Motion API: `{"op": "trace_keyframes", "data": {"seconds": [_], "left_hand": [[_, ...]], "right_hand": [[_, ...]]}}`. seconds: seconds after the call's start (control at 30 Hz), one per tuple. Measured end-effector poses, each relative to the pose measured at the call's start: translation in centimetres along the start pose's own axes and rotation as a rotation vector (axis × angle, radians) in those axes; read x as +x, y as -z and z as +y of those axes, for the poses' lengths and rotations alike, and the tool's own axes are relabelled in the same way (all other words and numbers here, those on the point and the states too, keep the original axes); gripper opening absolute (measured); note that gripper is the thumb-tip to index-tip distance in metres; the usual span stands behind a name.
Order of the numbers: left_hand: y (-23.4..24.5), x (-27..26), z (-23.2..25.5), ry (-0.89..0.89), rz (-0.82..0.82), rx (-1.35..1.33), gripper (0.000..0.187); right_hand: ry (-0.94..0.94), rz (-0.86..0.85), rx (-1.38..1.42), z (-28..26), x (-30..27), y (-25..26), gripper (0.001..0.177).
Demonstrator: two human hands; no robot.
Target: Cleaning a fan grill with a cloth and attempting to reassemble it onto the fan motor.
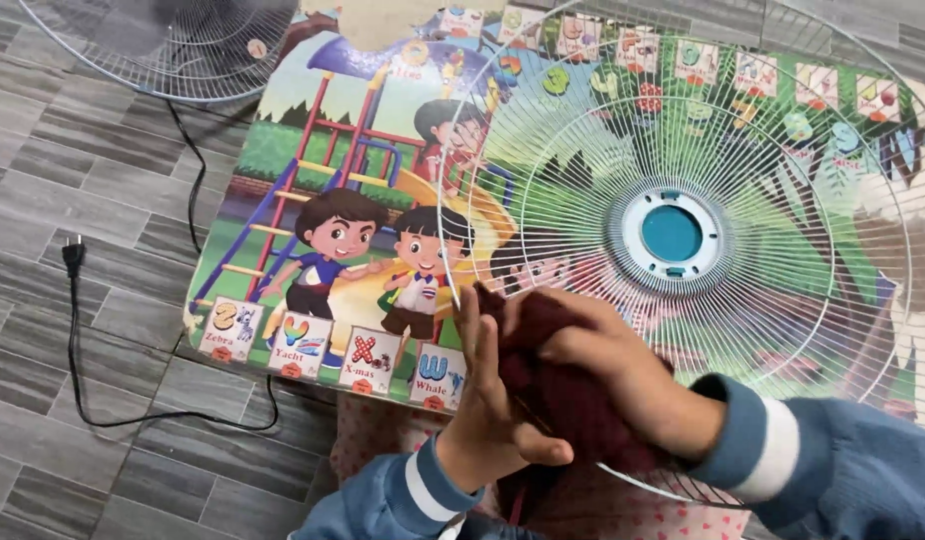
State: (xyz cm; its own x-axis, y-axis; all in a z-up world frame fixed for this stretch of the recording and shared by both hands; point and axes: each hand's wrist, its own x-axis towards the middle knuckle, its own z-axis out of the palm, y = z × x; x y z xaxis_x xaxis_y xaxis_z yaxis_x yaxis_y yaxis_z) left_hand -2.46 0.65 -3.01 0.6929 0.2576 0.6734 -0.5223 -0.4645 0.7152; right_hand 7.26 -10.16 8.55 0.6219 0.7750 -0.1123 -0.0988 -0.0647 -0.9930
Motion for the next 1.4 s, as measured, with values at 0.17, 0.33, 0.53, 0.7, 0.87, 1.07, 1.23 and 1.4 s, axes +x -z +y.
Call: {"op": "trace_keyframes", "data": {"seconds": [0.17,0.33,0.53,0.7,0.87,1.07,1.23,1.4], "left_hand": [[0.0,0.5,0.6,-0.025,0.059,0.051,0.1],[-0.6,-1.9,-1.0,-0.377,-0.009,0.593,0.099],[-1.6,-1.0,-0.1,-0.318,-0.017,0.432,0.1],[-1.8,-0.8,0.0,-0.295,-0.019,0.431,0.097],[-1.1,0.5,0.9,-0.195,0.008,0.277,0.122],[-0.4,0.1,0.1,-0.063,0.017,0.042,0.104],[-1.7,-1.6,-0.4,-0.381,0.0,0.422,0.094],[-2.5,-1.0,0.8,-0.358,0.0,0.456,0.084]], "right_hand": [[0.009,-0.057,0.106,-3.5,0.2,5.5,0.039],[0.177,0.015,-0.388,-3.3,0.1,13.0,0.05],[0.258,-0.032,-0.861,2.8,0.3,8.7,0.052],[0.263,-0.011,-0.65,2.2,0.1,4.0,0.04],[-0.25,0.331,0.184,6.2,-1.8,3.8,0.041],[-0.06,0.138,0.679,1.6,-0.7,9.8,0.042],[0.324,0.112,-0.554,-3.7,-0.5,15.0,0.036],[0.361,-0.004,-0.983,1.0,-0.8,8.4,0.05]]}}
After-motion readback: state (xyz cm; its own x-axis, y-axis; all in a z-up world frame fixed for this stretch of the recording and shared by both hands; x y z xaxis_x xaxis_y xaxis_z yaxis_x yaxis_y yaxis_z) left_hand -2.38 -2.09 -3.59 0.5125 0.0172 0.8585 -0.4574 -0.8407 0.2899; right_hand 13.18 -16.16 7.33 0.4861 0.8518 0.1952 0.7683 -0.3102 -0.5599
